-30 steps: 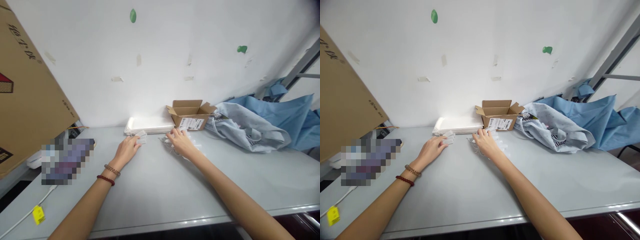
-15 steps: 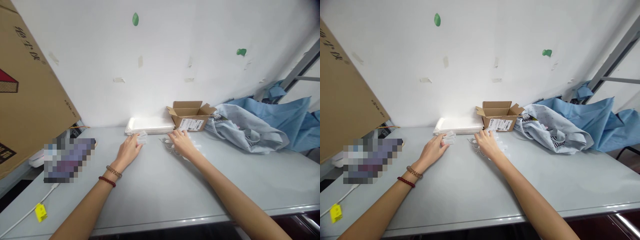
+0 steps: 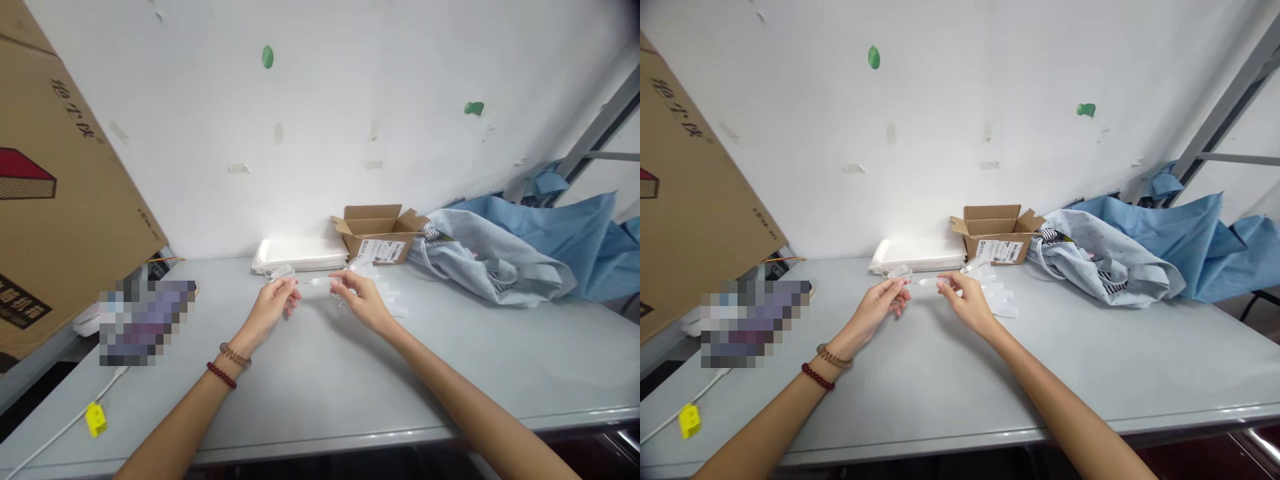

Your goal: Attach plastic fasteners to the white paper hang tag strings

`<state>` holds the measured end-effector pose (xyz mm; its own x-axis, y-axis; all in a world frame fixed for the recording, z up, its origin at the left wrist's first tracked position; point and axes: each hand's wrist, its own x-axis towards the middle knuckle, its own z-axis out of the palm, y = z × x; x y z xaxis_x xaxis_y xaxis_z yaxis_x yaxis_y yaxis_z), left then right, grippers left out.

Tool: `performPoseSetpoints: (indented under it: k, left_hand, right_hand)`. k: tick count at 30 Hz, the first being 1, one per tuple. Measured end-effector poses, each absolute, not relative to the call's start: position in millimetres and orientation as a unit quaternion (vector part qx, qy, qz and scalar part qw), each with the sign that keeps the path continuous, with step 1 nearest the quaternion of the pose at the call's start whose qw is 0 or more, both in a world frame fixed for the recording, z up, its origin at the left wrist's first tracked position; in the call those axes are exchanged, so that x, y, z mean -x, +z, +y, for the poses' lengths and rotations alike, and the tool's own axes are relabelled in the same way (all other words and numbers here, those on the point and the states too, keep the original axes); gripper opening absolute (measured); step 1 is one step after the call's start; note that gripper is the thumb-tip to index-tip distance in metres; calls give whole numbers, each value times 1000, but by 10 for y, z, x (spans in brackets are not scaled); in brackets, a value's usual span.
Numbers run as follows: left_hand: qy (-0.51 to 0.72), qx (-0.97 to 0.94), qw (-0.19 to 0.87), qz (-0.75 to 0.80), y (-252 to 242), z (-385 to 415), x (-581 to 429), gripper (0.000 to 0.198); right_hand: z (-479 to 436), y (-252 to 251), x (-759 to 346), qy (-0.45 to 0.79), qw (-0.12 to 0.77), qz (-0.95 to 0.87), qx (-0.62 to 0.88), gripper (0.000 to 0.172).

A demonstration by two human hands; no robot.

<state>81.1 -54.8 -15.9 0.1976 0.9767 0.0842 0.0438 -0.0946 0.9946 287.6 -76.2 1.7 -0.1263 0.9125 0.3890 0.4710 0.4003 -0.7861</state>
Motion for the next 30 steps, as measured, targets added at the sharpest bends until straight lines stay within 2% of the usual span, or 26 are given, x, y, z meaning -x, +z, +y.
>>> performPoseSetpoints:
  k: [10, 30]
  left_hand:
    - [458, -564, 553, 407, -155, -559, -783, 23]
    - [460, -554, 579, 382, -135, -616, -830, 20]
  right_hand:
    - [-784, 6, -2821, 289, 437, -702, 482, 32]
    - [-786, 32, -2852, 304, 436, -693, 487, 34]
